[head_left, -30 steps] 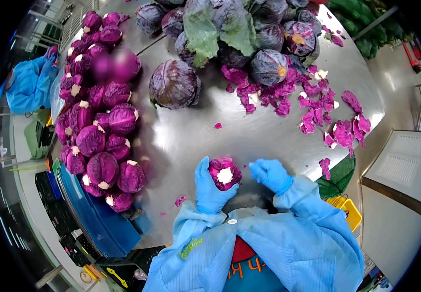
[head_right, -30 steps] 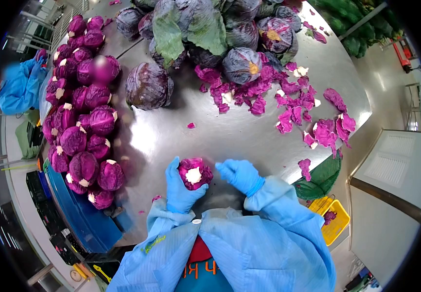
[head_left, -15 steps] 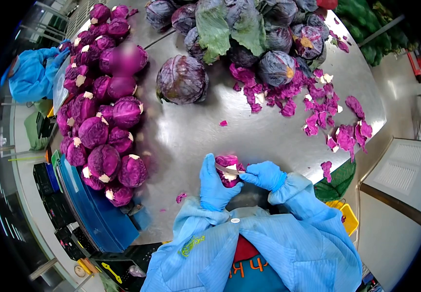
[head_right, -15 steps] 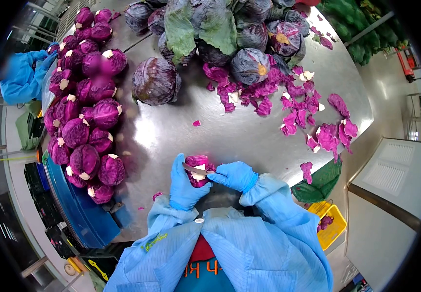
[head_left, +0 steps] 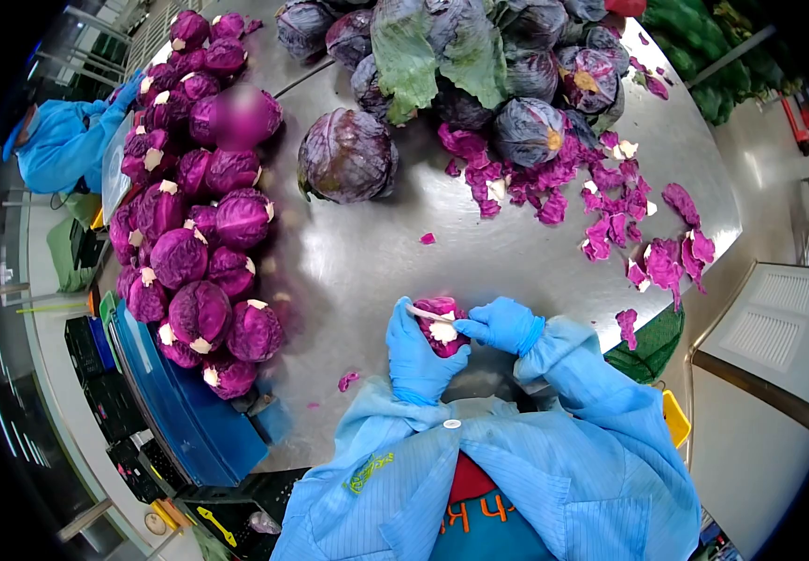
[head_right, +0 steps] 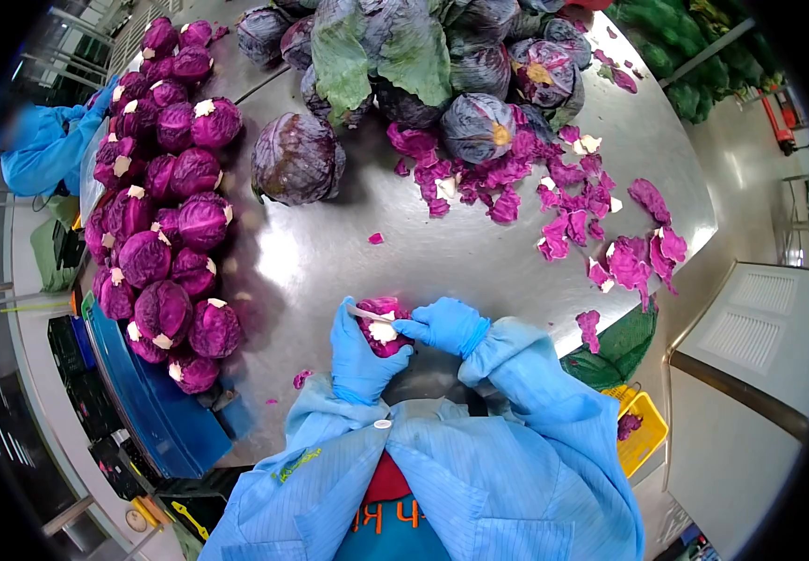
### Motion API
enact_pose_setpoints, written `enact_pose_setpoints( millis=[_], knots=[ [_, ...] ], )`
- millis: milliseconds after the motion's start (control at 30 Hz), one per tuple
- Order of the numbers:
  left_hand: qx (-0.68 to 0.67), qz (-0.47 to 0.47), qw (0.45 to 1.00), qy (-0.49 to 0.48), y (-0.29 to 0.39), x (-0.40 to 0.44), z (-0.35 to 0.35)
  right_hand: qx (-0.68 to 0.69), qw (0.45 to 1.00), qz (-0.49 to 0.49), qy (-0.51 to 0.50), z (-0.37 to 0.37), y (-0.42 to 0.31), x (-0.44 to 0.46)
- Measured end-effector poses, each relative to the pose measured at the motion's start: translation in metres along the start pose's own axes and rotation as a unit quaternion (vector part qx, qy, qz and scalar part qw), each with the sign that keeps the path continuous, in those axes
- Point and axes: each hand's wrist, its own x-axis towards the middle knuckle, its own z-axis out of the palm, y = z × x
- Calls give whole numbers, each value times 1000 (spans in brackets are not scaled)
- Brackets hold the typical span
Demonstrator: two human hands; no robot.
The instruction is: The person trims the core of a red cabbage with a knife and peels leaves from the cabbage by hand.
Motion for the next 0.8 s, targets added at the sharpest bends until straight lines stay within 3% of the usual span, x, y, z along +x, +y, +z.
enact_pose_setpoints(
  millis=[100, 200, 300, 500, 600, 700, 800],
  knots=[
    [-9, -13, 1000, -14, 0, 4, -3, -79, 996, 40, 12, 5, -5, 1],
    [-14, -5, 1000, -6, -9, 5, 2, -48, 986, 38, 158, 29, -6, -2],
    [3, 6, 1000, 14, -6, -1, 6, -14, 970, 67, 235, 51, -2, -8],
    [61, 32, 997, 41, 2, 1, 12, 91, 951, 105, 278, 66, 6, -13],
    [55, 38, 998, 18, 8, 0, 6, 146, 960, 104, 217, 48, 1, -23],
    [84, 38, 995, 23, 9, -2, 6, 57, 970, 96, 217, 36, -9, -30],
    [56, 31, 998, 23, 3, -2, 9, 109, 960, 84, 245, 30, -17, -32]
  ],
)
